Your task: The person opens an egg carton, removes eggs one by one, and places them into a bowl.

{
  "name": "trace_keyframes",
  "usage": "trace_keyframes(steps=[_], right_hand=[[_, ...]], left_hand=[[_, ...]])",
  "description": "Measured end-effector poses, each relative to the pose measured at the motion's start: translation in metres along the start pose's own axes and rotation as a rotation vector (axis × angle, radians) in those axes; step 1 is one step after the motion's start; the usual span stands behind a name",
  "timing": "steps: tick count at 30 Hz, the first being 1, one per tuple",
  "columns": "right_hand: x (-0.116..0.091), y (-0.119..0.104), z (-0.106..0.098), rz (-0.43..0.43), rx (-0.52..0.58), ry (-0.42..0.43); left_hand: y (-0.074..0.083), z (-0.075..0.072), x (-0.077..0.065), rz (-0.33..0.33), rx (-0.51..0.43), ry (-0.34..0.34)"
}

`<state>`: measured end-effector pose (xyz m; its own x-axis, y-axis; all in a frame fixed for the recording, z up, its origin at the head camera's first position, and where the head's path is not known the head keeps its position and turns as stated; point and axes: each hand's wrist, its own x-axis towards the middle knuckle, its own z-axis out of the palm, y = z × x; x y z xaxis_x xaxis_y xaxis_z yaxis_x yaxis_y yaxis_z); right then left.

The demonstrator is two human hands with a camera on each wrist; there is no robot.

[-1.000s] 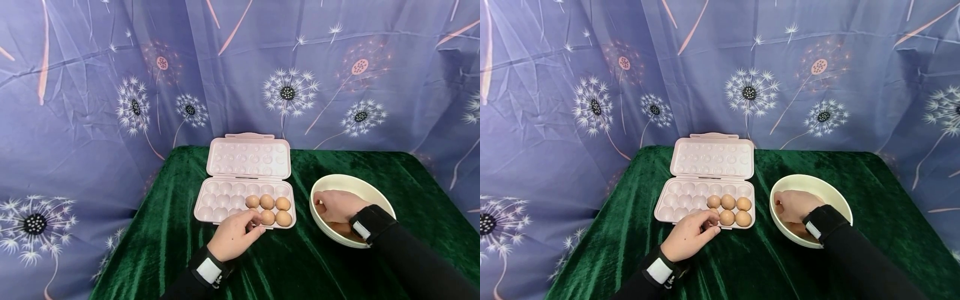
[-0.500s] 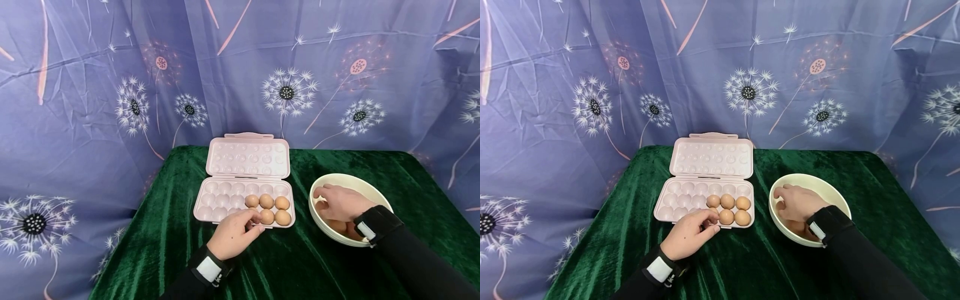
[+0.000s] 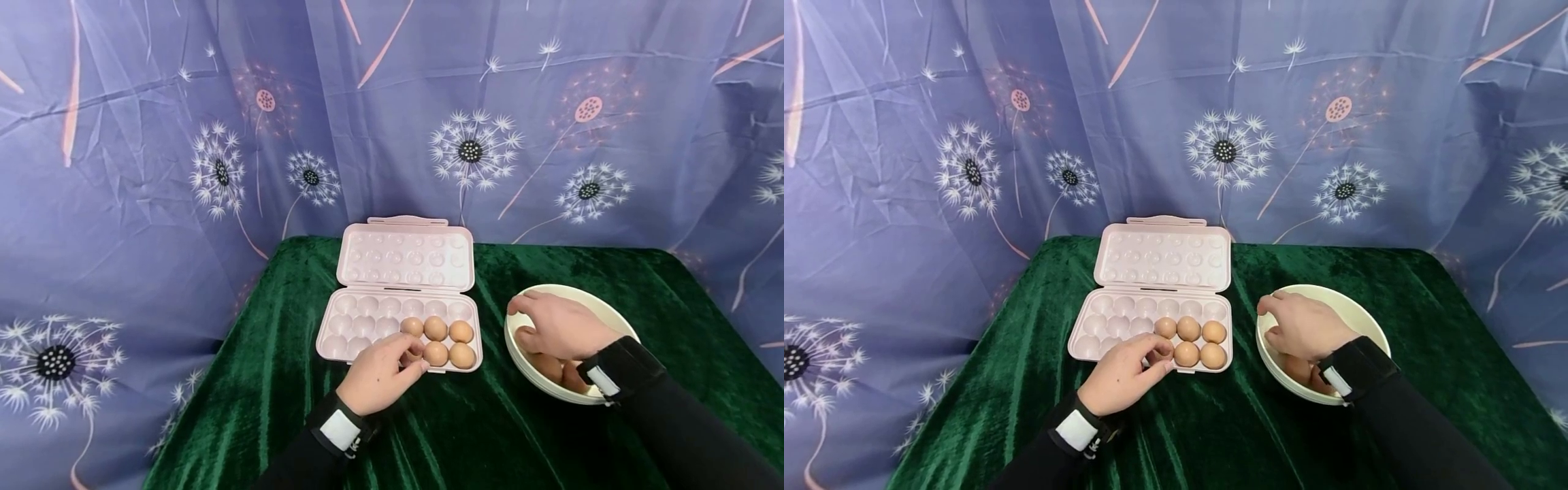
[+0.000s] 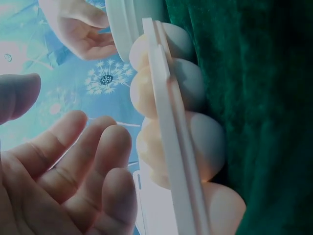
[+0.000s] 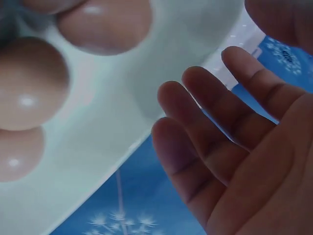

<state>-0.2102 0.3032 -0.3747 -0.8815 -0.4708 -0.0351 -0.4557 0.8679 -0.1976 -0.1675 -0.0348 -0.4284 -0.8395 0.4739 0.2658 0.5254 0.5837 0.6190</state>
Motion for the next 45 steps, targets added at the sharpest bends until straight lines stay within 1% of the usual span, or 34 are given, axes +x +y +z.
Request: trace_keyframes(steps=[3, 8, 13, 18, 21, 25, 29, 32, 37, 41, 45], right_hand=[[0.000, -0.010, -0.006, -0.033, -0.013, 0.030], [0.001, -0.029, -0.007, -0.103, -0.056, 0.091], [0.001, -0.045, -0.003, -0.169, -0.081, 0.133], [0.003, -0.055, 0.001, -0.221, -0.085, 0.166], [0.003, -0.058, 0.003, -0.245, -0.080, 0.176], [0.004, -0.059, 0.006, -0.257, -0.071, 0.178], [0.004, -0.060, 0.009, -0.260, -0.071, 0.169], [0.004, -0.062, 0.011, -0.265, -0.069, 0.158], [0.004, -0.064, 0.016, -0.286, -0.070, 0.160], [0.005, -0.063, 0.019, -0.300, -0.072, 0.176], [0.005, -0.064, 0.019, -0.301, -0.059, 0.175]], left_hand=[[-0.002, -0.002, 0.003, 0.001, 0.029, 0.020], [-0.005, -0.004, 0.010, 0.020, 0.118, 0.049], [-0.009, -0.002, 0.015, 0.011, 0.162, 0.042], [-0.011, 0.003, 0.018, 0.015, 0.221, 0.037], [-0.012, 0.006, 0.018, 0.017, 0.245, 0.043], [-0.014, 0.007, 0.022, 0.002, 0.237, 0.049], [-0.017, 0.006, 0.032, -0.032, 0.241, 0.035], [-0.018, 0.006, 0.039, -0.055, 0.268, 0.021], [-0.019, 0.008, 0.049, -0.064, 0.313, 0.011], [-0.021, 0.009, 0.056, -0.075, 0.342, -0.014], [-0.025, 0.010, 0.062, -0.108, 0.361, -0.054]])
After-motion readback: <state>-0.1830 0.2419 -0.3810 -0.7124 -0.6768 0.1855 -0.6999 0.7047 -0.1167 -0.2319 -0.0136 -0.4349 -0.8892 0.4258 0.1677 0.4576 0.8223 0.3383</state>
